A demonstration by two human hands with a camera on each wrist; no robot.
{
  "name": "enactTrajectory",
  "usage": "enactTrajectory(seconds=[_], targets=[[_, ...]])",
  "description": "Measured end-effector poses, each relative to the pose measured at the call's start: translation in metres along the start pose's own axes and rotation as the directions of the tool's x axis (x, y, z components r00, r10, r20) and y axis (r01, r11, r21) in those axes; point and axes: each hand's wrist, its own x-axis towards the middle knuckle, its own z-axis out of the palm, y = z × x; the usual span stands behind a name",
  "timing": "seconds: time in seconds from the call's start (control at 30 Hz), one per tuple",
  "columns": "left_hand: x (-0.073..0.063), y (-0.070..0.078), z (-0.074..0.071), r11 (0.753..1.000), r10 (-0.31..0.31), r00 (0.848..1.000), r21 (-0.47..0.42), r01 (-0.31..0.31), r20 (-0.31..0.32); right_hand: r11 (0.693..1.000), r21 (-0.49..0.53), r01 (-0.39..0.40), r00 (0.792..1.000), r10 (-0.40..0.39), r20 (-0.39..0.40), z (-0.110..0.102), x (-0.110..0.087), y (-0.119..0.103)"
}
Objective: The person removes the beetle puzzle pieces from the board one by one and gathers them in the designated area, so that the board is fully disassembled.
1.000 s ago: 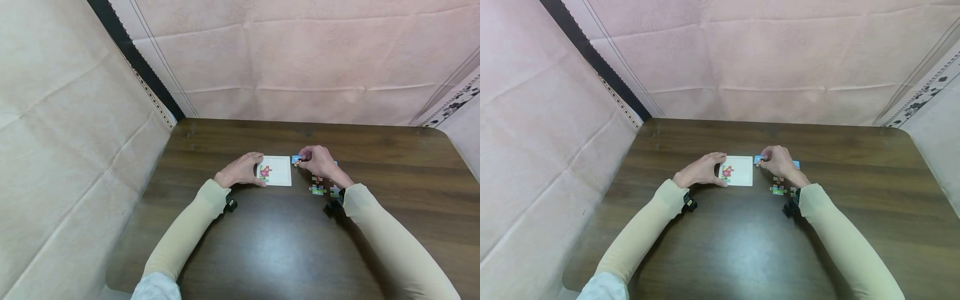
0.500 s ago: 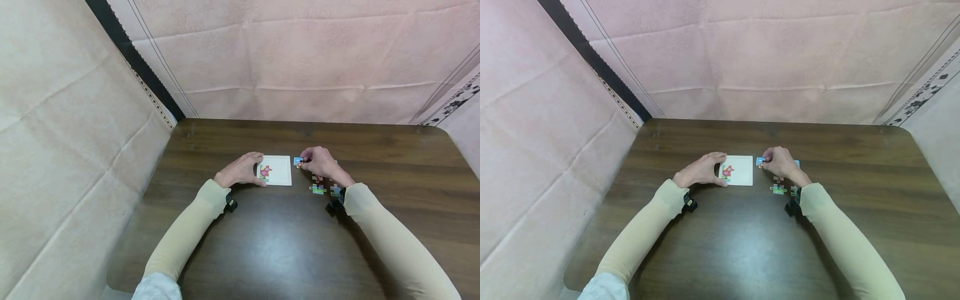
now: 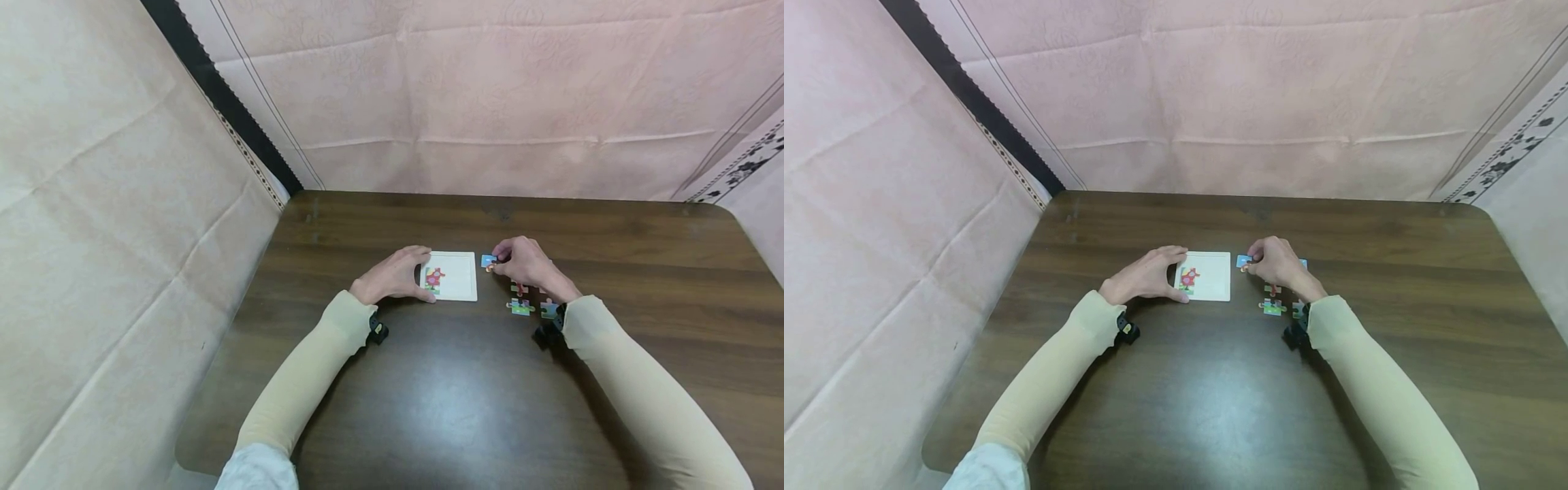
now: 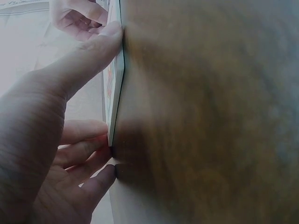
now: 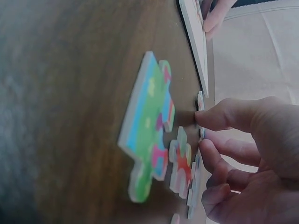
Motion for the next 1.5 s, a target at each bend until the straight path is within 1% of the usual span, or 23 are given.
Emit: enactTrajectory(seconds=[0.13, 0.27, 0.37, 0.47, 0.6, 0.77, 0.83, 1.0, 1.07, 1.2, 1.27, 1.43, 1.5], targets=[[0.000, 0.000, 0.000, 1.000, -0.002, 1.000, -0.012, 0.002, 0.001, 1.000, 0.007, 0.001, 1.000, -0.001, 0.006, -0.001, -0.002, -0.001], [0.000, -0.001, 0.000, 1.000, 0.000, 1.000, -0.005, 0.000, 0.006, 1.000, 0.007, 0.012, 1.000, -0.012, -0.015, 0.001, -0.002, -0.002], [0.000, -0.001, 0.000, 1.000, 0.000, 1.000, 0.000, 0.000, 0.008, 0.999, 0.003, 0.037, 0.998, -0.037, -0.043, 0.004, -0.001, -0.007], [0.001, -0.001, 0.000, 1.000, -0.001, 1.000, 0.007, 0.001, 0.006, 0.998, -0.010, 0.069, 0.996, -0.069, -0.058, 0.009, 0.000, -0.016], [0.002, -0.001, -0.001, 1.000, 0.000, 1.000, 0.023, 0.000, 0.002, 0.994, -0.017, 0.107, 0.993, -0.108, -0.050, 0.017, 0.002, -0.033], [0.002, 0.000, -0.003, 1.000, -0.003, 1.000, 0.024, 0.003, 0.006, 0.988, -0.004, 0.153, 0.988, -0.154, -0.017, 0.030, 0.006, -0.051], [0.002, 0.000, -0.003, 1.000, 0.000, 1.000, 0.020, 0.000, 0.004, 0.985, 0.001, 0.171, 0.985, -0.171, -0.003, 0.036, 0.008, -0.057], [0.001, 0.000, -0.002, 1.000, 0.013, 1.000, 0.007, -0.013, -0.006, 0.975, -0.026, 0.223, 0.975, -0.222, 0.010, 0.049, 0.014, -0.066], [0.001, 0.000, -0.002, 1.000, 0.016, 1.000, 0.001, -0.016, -0.008, 0.973, -0.042, 0.227, 0.974, -0.226, 0.016, 0.053, 0.016, -0.067], [0.002, 0.000, -0.002, 1.000, 0.023, 1.000, -0.001, -0.023, -0.008, 0.978, -0.051, 0.203, 0.979, -0.201, 0.031, 0.058, 0.019, -0.069], [0.003, 0.000, -0.003, 1.000, 0.024, 1.000, 0.000, -0.024, -0.005, 0.977, -0.059, 0.204, 0.979, -0.202, 0.032, 0.059, 0.021, -0.069], [0.003, 0.001, -0.003, 1.000, 0.023, 1.000, 0.011, -0.023, -0.004, 0.973, -0.065, 0.219, 0.976, -0.218, 0.030, 0.061, 0.022, -0.071], [0.003, 0.001, -0.003, 0.999, 0.022, 1.000, 0.024, -0.022, -0.005, 0.976, -0.060, 0.207, 0.978, -0.205, 0.036, 0.061, 0.023, -0.072]])
